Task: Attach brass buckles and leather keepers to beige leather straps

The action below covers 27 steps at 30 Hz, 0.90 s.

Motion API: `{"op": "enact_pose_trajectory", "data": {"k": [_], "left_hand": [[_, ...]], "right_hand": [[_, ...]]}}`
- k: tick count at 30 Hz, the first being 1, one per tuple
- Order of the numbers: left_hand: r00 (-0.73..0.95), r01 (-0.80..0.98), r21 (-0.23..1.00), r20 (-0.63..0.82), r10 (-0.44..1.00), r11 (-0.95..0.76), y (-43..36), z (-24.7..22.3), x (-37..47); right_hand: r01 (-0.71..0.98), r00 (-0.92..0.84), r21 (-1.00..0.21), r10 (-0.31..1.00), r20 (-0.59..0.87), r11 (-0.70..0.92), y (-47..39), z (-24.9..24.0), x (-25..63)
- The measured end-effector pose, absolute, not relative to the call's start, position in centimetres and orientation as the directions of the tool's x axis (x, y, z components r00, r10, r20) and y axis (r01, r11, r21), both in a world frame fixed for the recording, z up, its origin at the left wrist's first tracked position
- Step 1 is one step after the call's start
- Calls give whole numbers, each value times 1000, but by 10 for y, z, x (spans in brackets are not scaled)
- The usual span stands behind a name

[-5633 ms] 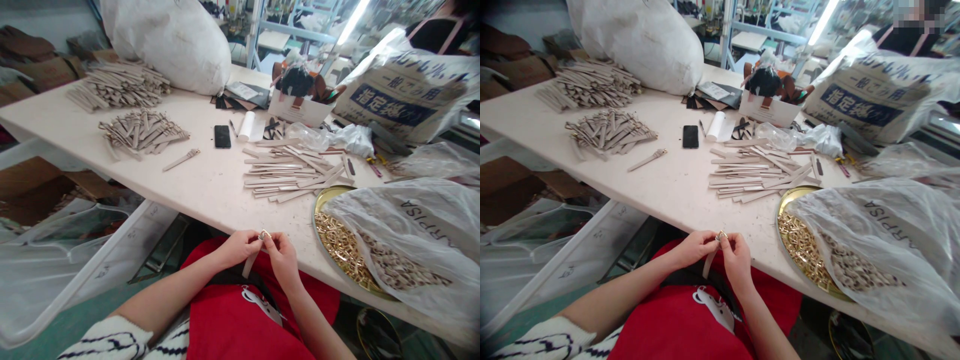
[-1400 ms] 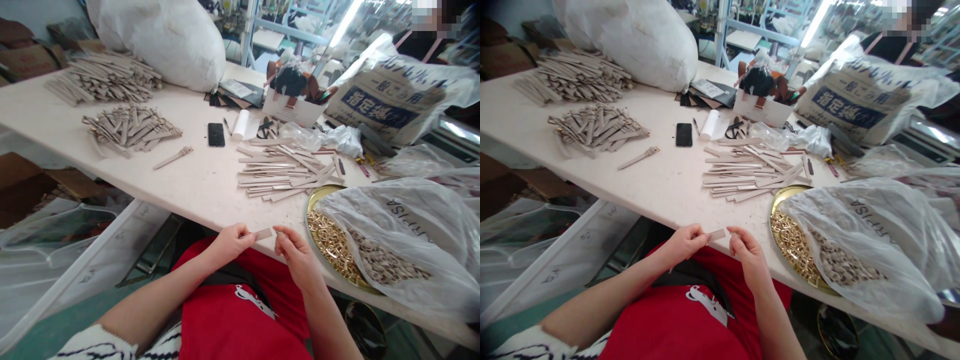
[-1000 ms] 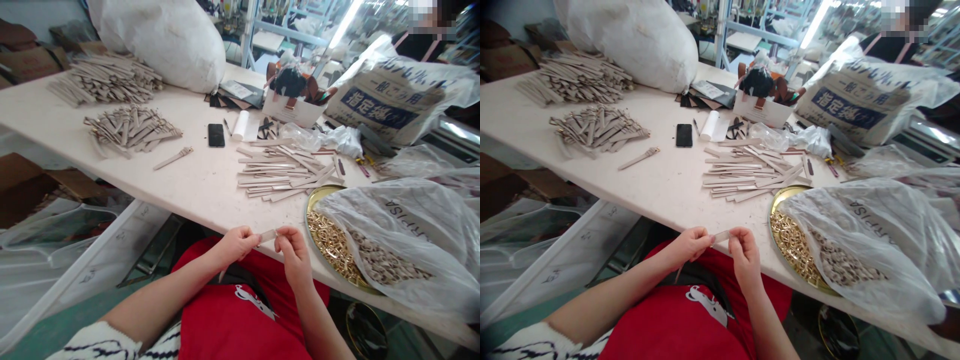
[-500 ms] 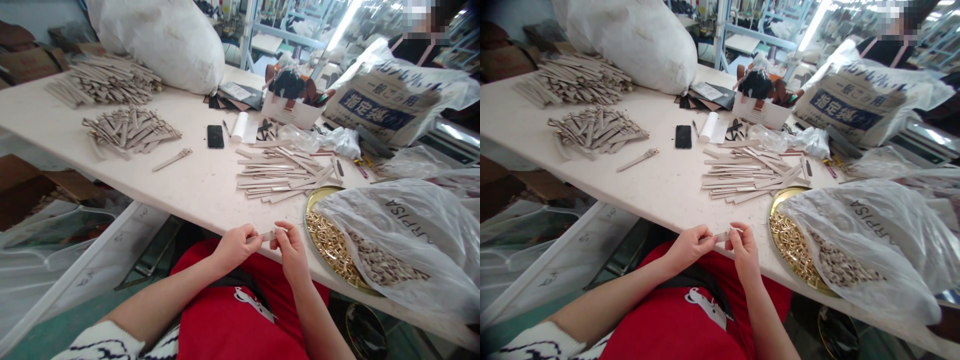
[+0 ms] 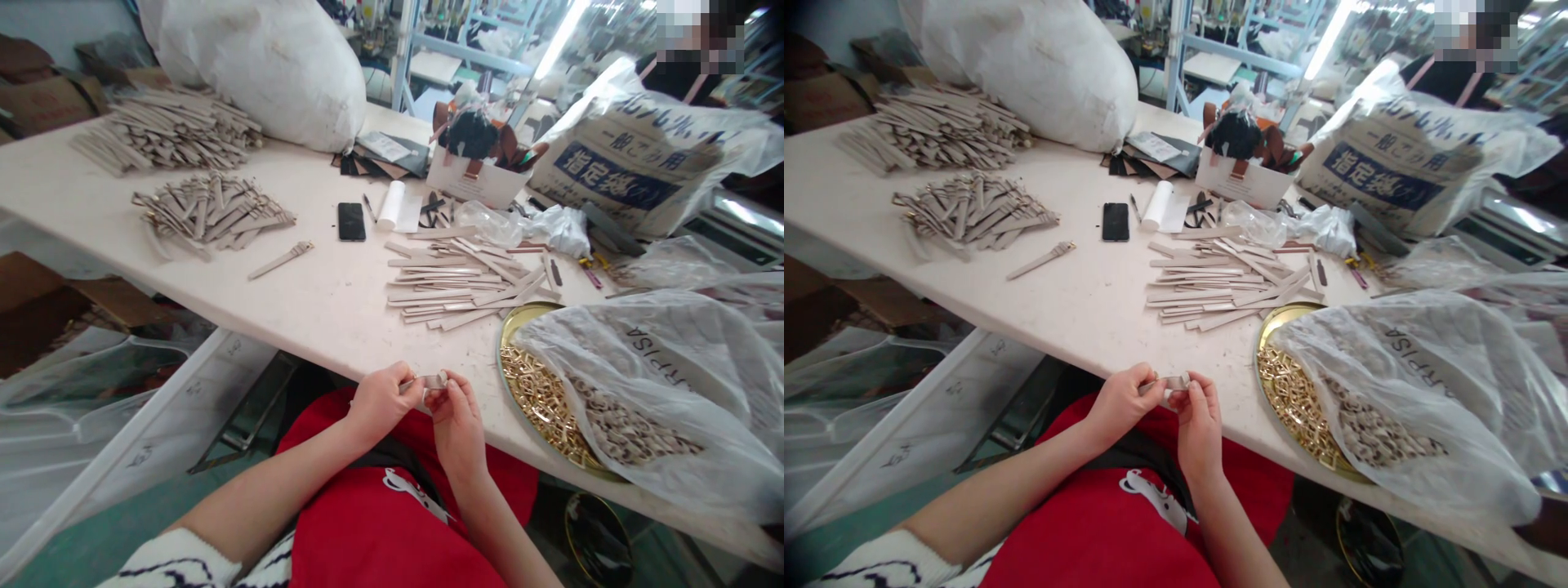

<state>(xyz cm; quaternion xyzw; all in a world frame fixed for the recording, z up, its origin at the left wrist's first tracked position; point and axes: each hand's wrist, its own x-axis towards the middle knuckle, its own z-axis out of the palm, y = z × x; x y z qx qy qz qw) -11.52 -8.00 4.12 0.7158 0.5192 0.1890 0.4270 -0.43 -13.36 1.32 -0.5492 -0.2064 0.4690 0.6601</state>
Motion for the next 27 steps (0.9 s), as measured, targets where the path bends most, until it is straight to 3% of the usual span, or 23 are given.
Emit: {"op": "enact_pose_trajectory", "data": {"k": [3, 8, 11, 19, 27], "left_hand": [[386, 641, 757, -181, 905, -122, -79, 44, -117], [377, 642, 755, -164, 912, -129, -82, 43, -117], [414, 626, 766, -170, 894, -144, -85, 42, -115], [380, 527, 846, -149, 913, -81, -79, 34, -116], [379, 544, 834, -145, 914, -94, -84, 29, -116]], "right_hand": [[-327, 505, -944, 835, -219, -50, -136, 13, -5], [12, 564, -991, 819, -105, -134, -135, 13, 2], [65, 586, -986, 806, -85, -151, -132, 11, 5], [-57, 611, -995, 786, -96, -78, -132, 4, 1], [-408, 477, -903, 811, -339, -138, -133, 12, 10]]}}
